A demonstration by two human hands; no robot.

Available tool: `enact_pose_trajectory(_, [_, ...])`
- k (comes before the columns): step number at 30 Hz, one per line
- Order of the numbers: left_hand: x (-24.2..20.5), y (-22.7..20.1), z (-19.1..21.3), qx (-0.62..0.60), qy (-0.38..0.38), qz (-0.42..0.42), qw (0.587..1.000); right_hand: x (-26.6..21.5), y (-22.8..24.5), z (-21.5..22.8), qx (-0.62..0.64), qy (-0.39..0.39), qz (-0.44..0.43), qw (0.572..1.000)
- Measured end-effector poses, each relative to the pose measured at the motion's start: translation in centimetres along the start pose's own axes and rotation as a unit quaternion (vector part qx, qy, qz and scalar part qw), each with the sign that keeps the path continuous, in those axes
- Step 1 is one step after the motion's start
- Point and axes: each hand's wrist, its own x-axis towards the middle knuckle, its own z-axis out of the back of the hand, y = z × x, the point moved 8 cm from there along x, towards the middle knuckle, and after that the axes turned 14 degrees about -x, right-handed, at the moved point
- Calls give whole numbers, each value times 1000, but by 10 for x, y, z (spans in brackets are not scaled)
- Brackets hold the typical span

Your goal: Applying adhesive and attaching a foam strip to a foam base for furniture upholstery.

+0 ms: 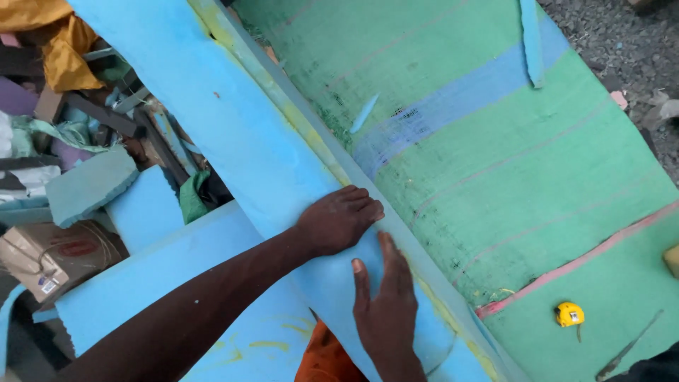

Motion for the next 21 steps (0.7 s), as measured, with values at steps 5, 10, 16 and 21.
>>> enact_pose_trajectory(5, [-2, 3, -3, 4, 9, 0, 1000, -14, -3, -36, -44, 6, 18, 999])
enact_pose_trajectory(10, [6, -13, 6, 10, 5, -39, 999, -6, -10, -5, 74, 127, -34, 989])
enact_pose_trajectory(16, [-2, -9, 3, 19, 9, -43, 999, -46, -57, 70, 53, 59, -198, 977])
enact_pose_trajectory(21, [-1, 0, 5, 35, 22, 36, 998, -118, -127, 118, -34, -57, -354, 933])
